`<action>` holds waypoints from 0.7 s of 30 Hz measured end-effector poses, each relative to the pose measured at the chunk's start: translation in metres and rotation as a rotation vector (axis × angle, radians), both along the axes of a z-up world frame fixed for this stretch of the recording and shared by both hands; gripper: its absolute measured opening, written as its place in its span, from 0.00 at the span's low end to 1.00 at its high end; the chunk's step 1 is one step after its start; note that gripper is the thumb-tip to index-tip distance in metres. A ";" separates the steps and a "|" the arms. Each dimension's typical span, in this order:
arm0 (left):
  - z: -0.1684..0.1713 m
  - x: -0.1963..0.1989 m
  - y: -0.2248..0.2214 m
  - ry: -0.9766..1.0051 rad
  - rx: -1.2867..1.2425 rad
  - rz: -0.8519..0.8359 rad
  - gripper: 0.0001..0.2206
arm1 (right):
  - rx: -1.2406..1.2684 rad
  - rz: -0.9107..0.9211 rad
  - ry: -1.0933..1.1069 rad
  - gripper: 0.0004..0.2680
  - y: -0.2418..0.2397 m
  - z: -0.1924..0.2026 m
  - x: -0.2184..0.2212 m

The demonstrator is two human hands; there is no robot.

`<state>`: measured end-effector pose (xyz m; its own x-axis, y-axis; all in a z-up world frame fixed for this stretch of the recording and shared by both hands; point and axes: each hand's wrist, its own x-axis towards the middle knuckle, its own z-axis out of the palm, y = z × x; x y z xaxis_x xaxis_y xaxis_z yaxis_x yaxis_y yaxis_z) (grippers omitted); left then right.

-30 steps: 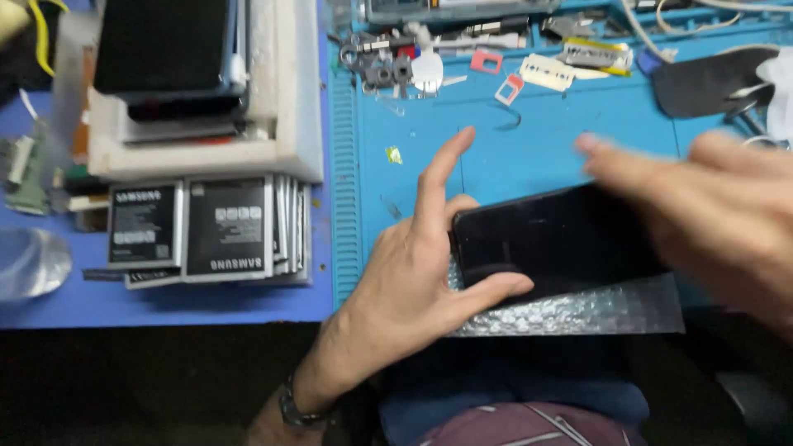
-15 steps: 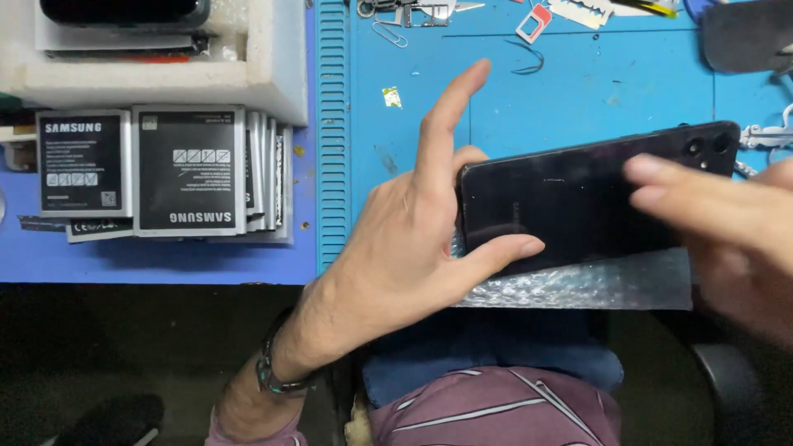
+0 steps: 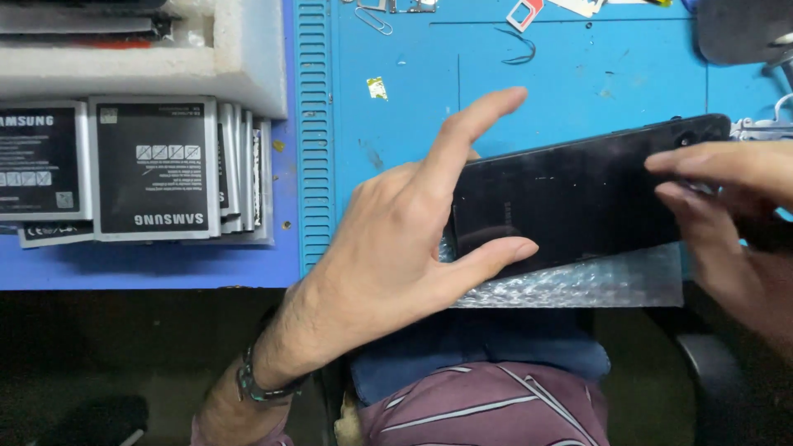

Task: Using a plastic prying tool to carefully separate the back cover of a smartphone from its frame.

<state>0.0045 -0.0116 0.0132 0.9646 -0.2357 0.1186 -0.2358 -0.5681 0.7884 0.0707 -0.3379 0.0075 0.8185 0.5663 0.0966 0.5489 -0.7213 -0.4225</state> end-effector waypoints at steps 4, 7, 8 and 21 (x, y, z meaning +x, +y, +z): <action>0.002 0.002 0.000 -0.016 0.011 -0.002 0.38 | 0.062 0.236 -0.168 0.11 0.017 0.015 0.008; 0.002 0.002 0.001 -0.014 0.002 -0.012 0.38 | -0.084 0.195 -0.229 0.15 0.034 0.028 0.003; 0.001 0.002 0.001 -0.021 0.000 -0.013 0.38 | -0.041 0.203 -0.242 0.14 0.036 0.026 0.001; -0.005 0.001 0.002 -0.030 -0.006 -0.007 0.43 | -0.140 0.271 -0.336 0.13 0.016 0.019 0.004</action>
